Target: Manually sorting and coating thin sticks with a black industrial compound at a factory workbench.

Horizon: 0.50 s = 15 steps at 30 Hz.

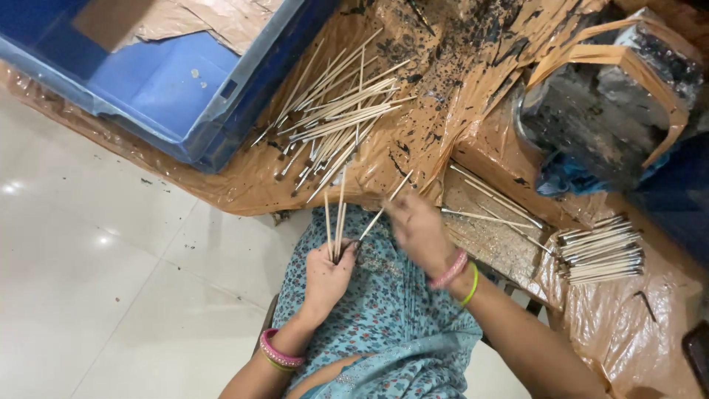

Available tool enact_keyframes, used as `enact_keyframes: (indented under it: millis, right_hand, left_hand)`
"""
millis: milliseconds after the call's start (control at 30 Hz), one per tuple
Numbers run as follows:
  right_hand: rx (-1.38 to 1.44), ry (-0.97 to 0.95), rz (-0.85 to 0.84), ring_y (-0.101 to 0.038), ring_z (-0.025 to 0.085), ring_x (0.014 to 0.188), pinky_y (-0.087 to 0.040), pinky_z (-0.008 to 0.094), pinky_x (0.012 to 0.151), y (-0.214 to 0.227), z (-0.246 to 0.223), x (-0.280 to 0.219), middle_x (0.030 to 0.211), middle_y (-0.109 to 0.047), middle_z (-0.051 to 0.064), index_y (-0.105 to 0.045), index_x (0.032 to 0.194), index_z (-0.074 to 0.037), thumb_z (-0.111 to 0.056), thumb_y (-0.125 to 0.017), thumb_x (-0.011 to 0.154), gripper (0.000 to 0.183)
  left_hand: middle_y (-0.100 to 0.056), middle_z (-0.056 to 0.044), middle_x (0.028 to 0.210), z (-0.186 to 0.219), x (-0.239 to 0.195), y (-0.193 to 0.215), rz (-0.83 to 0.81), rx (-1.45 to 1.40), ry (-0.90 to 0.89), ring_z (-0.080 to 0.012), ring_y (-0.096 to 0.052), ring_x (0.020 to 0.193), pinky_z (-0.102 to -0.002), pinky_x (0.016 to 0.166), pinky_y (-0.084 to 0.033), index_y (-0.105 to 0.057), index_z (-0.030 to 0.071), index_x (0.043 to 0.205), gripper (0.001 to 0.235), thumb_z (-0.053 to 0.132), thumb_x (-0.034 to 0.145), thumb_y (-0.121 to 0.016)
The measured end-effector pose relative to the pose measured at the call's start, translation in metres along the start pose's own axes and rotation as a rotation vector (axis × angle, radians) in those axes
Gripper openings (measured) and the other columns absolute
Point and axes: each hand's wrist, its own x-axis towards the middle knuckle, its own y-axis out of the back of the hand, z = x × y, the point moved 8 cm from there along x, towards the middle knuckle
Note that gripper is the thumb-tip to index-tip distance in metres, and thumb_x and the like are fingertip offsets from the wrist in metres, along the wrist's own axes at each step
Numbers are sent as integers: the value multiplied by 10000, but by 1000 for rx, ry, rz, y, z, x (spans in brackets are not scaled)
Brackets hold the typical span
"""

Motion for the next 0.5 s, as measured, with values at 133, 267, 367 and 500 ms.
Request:
enact_keyframes:
  millis: [133,267,367,500]
  right_hand:
    - [-123,-88,209,-648,301,859,-551,391,750,21,-3,1,998,-657,145,-724,1190,-47,-10,-687,874,320]
    - [23,-7,-22,-643,280,827,-551,386,711,-16,-21,-23,906,-638,118,-751,1132,-63,-22,-686,858,285]
    - [-49,-164,161,-638,285,844,-542,383,736,32,22,8,951,-636,118,-733,1222,-53,-9,-676,908,322]
    - [-125,-139,231,-638,298,858,-527,401,751,21,-21,-5,966,-640,124,-719,1189,-34,-13,-681,912,281]
  left_hand:
    - [-633,9,642,-31,-1,-5,-55,-160,181,-60,-502,563,-258,504,-411,-759,-28,941,148,108,929,-703]
    - [-706,13,734,-37,1,-8,-103,-333,218,-57,-598,653,-230,589,-481,-752,-28,929,144,90,945,-673]
    - [-714,-4,754,-43,-1,-10,-79,-400,307,-69,-617,673,-235,607,-492,-749,-20,937,104,60,920,-684]
    - [-720,-14,760,-48,5,-10,-81,-428,301,-82,-634,687,-241,625,-492,-746,-22,928,95,58,926,-696]
